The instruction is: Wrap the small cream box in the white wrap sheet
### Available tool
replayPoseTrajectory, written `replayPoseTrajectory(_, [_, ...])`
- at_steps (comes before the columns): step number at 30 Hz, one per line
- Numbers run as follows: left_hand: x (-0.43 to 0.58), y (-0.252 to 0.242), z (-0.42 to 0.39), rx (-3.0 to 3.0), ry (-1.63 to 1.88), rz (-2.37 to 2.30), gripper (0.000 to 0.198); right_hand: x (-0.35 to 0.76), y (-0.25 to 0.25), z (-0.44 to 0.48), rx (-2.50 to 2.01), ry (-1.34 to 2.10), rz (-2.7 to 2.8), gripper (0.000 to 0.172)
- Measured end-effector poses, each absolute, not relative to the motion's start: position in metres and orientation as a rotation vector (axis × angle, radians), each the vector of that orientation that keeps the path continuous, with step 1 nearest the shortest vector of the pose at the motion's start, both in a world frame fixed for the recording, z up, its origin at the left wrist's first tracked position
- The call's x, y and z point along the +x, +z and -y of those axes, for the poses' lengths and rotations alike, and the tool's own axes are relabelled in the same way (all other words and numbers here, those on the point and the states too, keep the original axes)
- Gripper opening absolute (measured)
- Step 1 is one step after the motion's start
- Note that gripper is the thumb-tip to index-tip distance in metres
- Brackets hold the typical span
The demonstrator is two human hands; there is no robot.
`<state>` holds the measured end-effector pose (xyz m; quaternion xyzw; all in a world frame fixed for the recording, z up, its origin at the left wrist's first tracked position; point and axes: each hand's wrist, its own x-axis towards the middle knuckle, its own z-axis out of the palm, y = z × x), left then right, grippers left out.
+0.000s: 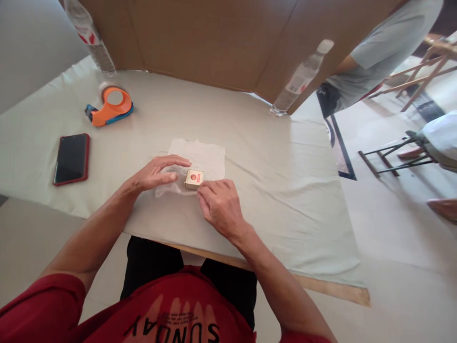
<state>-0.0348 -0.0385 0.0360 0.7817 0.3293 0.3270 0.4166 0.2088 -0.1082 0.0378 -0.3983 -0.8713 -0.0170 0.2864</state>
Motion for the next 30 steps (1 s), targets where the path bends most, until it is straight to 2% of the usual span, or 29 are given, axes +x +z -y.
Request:
replayPoseTrajectory(3, [-0.035,0.037,0.039,1.861,0.797,-0.788,0.049,0.207,0.042,0.084,-1.157,0.035,2.243,0.01])
replayPoseTrajectory(5, [-0.033,0.035,0.038,1.895,0.797,-0.867,0.049,0.207,0.039,0.069,-1.238,0.206,2.183,0.009])
replayPoseTrajectory(11, [-0.013,0.023,0.041,1.883,0.842,-1.084,0.019,0.203,0.025,0.054,-1.342,0.798,1.892,0.013])
replayPoseTrajectory(14, [-0.007,0.02,0.043,1.792,0.843,-1.134,0.017,0.201,0.022,0.058,-1.336,0.912,1.784,0.016])
replayPoseTrajectory(25, [-0.006,0.015,0.042,1.75,0.834,-1.14,0.019,0.204,0.018,0.061,-1.338,0.798,1.848,0.013])
replayPoseTrajectory(30, [-0.006,0.017,0.042,1.739,0.811,-1.132,0.02,0.2,0.027,0.074,-1.269,0.142,1.954,0.007])
